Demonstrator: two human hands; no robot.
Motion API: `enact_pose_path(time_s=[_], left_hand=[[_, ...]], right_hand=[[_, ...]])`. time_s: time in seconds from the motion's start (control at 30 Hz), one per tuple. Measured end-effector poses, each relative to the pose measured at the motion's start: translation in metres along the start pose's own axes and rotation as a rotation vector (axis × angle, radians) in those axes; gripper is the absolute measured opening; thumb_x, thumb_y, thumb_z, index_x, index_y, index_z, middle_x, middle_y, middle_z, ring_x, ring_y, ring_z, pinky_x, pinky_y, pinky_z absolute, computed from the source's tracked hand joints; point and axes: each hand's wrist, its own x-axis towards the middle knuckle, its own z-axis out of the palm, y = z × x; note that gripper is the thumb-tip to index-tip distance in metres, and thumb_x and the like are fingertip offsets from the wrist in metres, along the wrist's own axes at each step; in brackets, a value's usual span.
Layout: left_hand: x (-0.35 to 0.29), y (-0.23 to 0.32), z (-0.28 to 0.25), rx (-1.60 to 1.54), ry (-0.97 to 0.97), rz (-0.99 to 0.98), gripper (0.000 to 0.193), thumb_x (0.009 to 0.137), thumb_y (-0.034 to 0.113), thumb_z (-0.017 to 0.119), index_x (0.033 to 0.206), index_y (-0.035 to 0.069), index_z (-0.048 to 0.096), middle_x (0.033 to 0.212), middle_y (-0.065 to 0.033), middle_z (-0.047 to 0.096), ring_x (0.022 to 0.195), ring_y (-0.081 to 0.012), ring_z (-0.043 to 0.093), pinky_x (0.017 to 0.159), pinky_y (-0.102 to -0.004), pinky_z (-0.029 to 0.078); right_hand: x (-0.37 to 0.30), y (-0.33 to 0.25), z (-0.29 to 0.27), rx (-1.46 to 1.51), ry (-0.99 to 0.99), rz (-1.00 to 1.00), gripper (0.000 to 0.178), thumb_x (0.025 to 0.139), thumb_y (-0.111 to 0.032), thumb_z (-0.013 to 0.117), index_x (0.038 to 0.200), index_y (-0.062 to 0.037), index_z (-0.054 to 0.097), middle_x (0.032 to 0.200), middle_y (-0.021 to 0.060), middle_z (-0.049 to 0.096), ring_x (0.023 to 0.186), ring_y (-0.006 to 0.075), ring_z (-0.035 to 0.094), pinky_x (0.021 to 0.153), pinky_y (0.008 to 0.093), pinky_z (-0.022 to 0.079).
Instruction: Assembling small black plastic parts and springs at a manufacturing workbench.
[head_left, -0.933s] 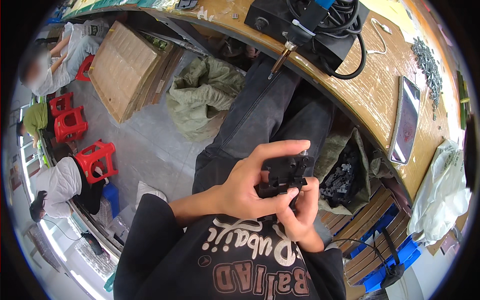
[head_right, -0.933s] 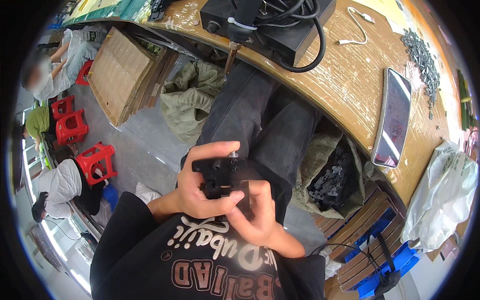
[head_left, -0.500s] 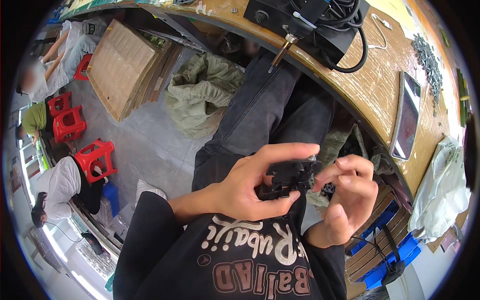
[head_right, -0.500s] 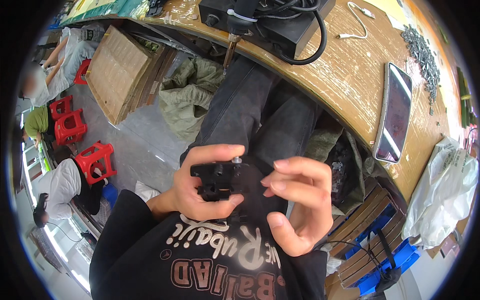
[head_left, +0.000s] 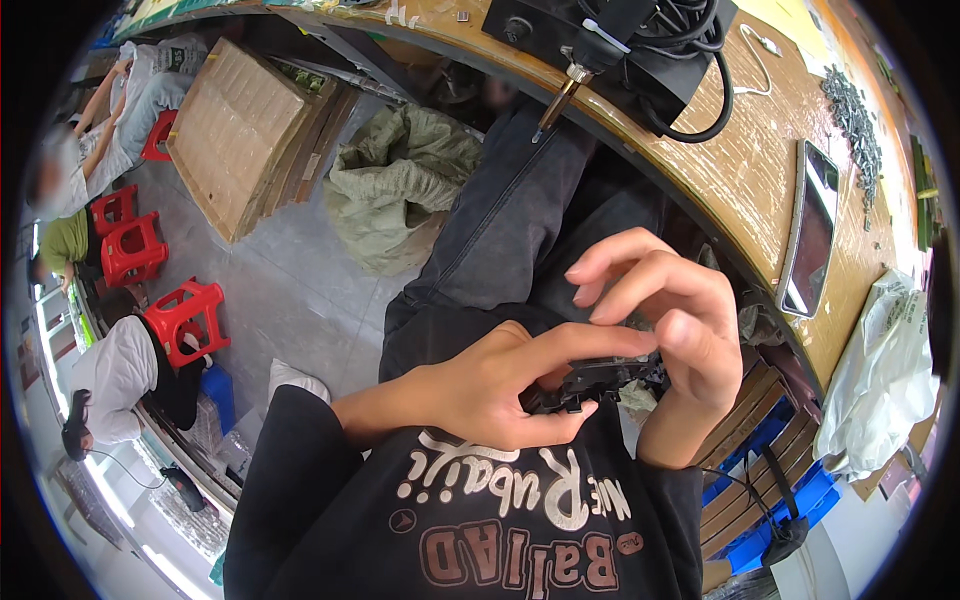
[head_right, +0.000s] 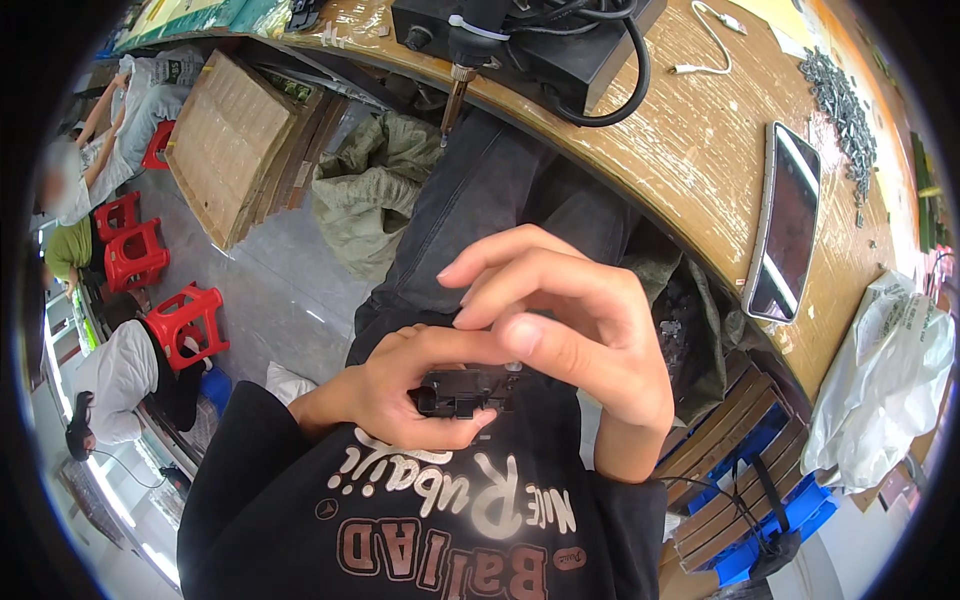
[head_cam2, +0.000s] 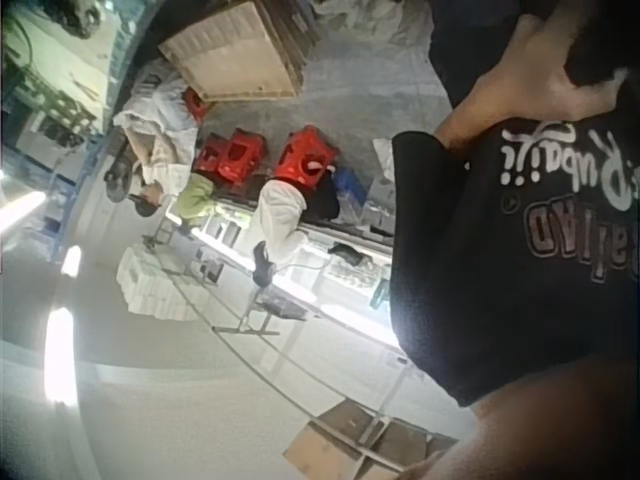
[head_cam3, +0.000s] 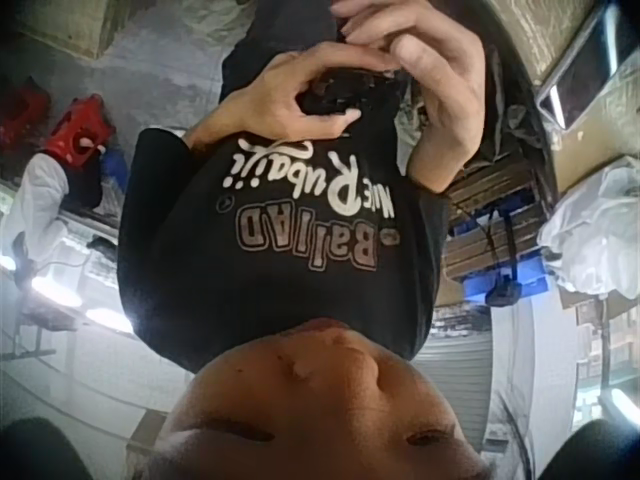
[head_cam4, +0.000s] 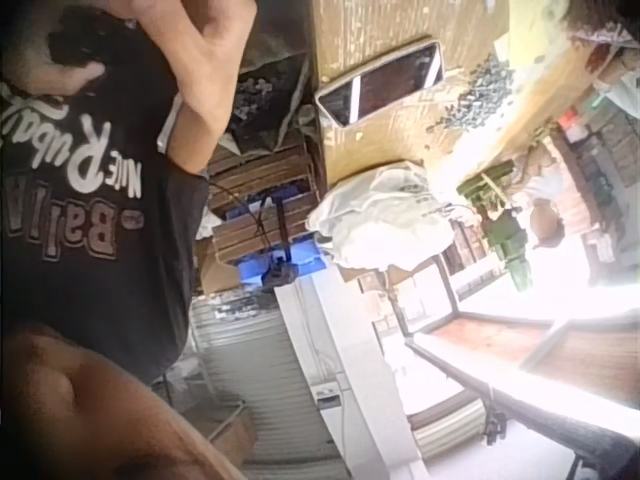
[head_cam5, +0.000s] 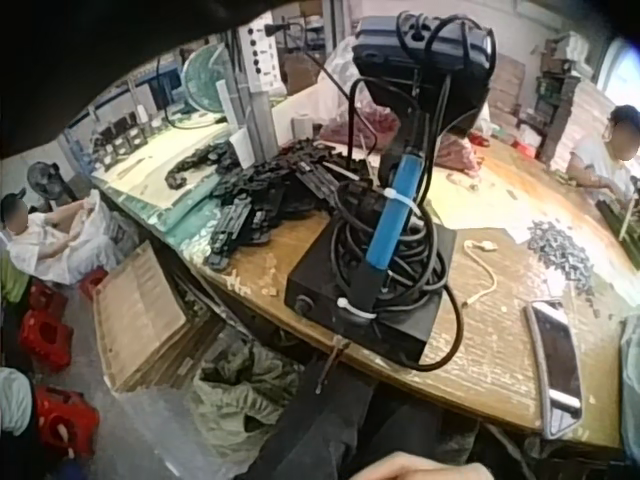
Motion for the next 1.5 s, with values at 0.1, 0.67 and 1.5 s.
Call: enact_pose_path(time_s=[0.1,0.67,1.5], left_hand=[[0.001,0.001,-0.001,0.022,-0.019,-0.014,0.058,0.070,0.007,0.061,0.123,0.010,0.037,0.055,-0.0044,0.049,0.038,-0.0132,0.043,0.039,-0.0241,0.034],[0.000,0.008,-0.008,-0.123,0.024,-0.252,0.059,0.066,-0.009,0.061,0.119,-0.001,0.036,0.124,-0.0164,0.041,0.100,-0.0150,0.051,0.076,-0.0243,0.047],[0.017,-0.035,0.015,0.151,0.074,-0.349,0.066,0.074,0.012,0.062,0.130,0.007,0.027,0.088,-0.0097,0.059,0.048,-0.0152,0.053,0.047,-0.0257,0.041]], right_hand=[[0.000,-0.002,-0.004,0.205,0.034,-0.002,0.016,0.072,-0.011,0.058,0.075,0.0044,0.060,0.098,0.0193,0.053,0.082,0.0194,0.051,0.075,0.0288,0.039],[-0.028,0.010,-0.006,0.207,0.242,-0.256,0.024,0.073,-0.021,0.064,0.069,0.0013,0.057,0.091,0.0159,0.049,0.085,0.0245,0.048,0.076,0.0336,0.039],[-0.099,0.078,0.010,0.211,0.410,0.379,0.019,0.075,0.003,0.060,0.093,0.0030,0.053,0.080,0.0063,0.058,0.071,0.0112,0.057,0.061,0.0243,0.050]])
